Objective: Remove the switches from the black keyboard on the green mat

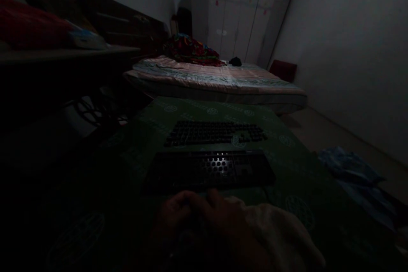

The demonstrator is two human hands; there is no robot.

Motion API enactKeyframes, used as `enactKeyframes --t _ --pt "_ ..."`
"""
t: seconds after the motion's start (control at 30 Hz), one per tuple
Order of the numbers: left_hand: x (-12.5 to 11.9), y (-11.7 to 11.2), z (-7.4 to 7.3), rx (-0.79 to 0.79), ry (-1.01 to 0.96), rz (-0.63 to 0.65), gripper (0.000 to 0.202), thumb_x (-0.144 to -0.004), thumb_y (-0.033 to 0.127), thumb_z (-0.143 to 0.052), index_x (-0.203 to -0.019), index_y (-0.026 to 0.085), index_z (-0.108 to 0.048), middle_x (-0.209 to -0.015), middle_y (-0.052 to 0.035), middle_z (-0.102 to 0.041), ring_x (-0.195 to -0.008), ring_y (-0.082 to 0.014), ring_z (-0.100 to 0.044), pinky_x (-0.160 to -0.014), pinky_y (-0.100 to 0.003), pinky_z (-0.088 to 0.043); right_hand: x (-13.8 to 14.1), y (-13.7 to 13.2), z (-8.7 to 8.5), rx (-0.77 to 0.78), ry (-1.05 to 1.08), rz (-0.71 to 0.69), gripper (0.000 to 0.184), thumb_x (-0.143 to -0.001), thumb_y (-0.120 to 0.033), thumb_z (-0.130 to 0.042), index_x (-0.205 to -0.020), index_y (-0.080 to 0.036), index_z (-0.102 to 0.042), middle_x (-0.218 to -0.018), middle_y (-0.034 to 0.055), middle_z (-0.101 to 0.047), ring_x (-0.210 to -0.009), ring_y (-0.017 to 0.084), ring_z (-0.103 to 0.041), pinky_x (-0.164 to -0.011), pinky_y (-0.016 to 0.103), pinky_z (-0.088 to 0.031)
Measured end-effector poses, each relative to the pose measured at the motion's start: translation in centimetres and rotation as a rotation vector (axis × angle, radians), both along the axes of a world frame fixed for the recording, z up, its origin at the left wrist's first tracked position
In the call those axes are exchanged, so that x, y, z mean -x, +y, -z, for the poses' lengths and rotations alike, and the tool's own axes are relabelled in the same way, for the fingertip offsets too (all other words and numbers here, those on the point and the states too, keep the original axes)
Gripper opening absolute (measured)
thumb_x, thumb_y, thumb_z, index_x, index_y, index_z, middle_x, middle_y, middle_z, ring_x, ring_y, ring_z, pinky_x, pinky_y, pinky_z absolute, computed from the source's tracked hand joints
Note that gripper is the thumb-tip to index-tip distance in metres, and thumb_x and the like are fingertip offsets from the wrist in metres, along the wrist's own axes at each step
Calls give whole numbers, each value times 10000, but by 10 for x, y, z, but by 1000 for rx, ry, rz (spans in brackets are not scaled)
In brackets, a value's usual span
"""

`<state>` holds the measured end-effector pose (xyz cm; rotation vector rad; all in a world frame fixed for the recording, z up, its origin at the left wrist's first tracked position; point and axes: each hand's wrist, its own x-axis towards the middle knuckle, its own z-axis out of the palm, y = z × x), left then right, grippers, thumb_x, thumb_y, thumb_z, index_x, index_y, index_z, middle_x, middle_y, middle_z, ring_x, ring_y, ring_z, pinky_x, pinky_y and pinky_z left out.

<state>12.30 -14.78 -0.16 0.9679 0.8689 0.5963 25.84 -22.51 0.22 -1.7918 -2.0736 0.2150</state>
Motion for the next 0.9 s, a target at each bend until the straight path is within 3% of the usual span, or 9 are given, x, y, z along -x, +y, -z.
enactKeyframes --t 0.13,0.27,0.37,0.47,0.53,0.63,0.73,0.8,0.9 --pt "3 -4 -3 73 -34 -27 266 -489 274 -733 -680 145 -600 -555 17 -601 -526 -127 -565 -518 -222 -426 19 -2 17 -103 -124 83 746 -694 -440 -639 -1365 -320 -338 -1105 102 -596 -664 178 -620 -454 217 -458" --pt "7 -7 2 141 -81 -102 356 -410 282 -760 -700 155 -597 -567 7 -622 -535 -141 -580 -531 -236 -449 31 -5 22 -136 -123 94 741 -688 -450 -629 -1347 -243 -363 -1080 116 -612 -719 218 -630 -462 252 -484" --pt "12 -9 14 135 -77 -137 434 -419 269 -760 -814 165 -616 -779 -51 -687 -671 -198 -637 -601 -279 -490 37 -5 27 -167 -143 172 569 -756 -303 -567 -1300 -242 -415 -1042 99 -627 -699 199 -630 -444 232 -463" --pt "20 -11 26 103 -54 -50 499 -463 220 -728 -949 184 -621 -1040 -103 -662 -838 -256 -644 -673 -331 -512 37 -6 31 -170 -148 213 492 -776 -189 -506 -1260 -249 -440 -938 63 -647 -600 162 -609 -397 207 -414" --pt "27 -12 29 76 -58 31 508 -488 192 -699 -991 196 -625 -1095 -106 -645 -913 -275 -628 -714 -353 -513 34 -7 33 -158 -136 174 490 -775 -176 -497 -1254 -253 -430 -887 41 -653 -566 151 -600 -391 202 -402" --pt "37 -12 25 -22 -32 123 498 -533 216 -696 -1026 211 -630 -1115 -94 -642 -1043 -285 -577 -803 -363 -500 30 -10 32 -126 -123 96 478 -777 -157 -482 -1238 -269 -432 -862 25 -669 -586 155 -613 -410 201 -406" --pt "46 -12 20 -168 95 169 483 -579 308 -706 -1046 208 -629 -1101 -95 -650 -1063 -292 -567 -822 -366 -507 31 -13 29 -64 -35 108 426 -753 -161 -490 -1162 -281 -488 -853 14 -685 -622 169 -627 -452 213 -432" --pt "52 -12 20 -325 256 102 476 -595 365 -705 -1042 216 -632 -1057 -87 -665 -1000 -288 -600 -804 -373 -521 33 -16 25 -34 58 161 428 -720 -185 -515 -1138 -276 -503 -879 21 -691 -655 185 -635 -488 231 -456" --pt "63 -14 27 -670 454 -101 409 -606 406 -705 -986 266 -653 -982 -46 -679 -934 -264 -621 -805 -358 -528 38 -21 21 -59 147 251 447 -686 -234 -534 -1130 -268 -500 -850 39 -692 -601 204 -621 -460 261 -449"
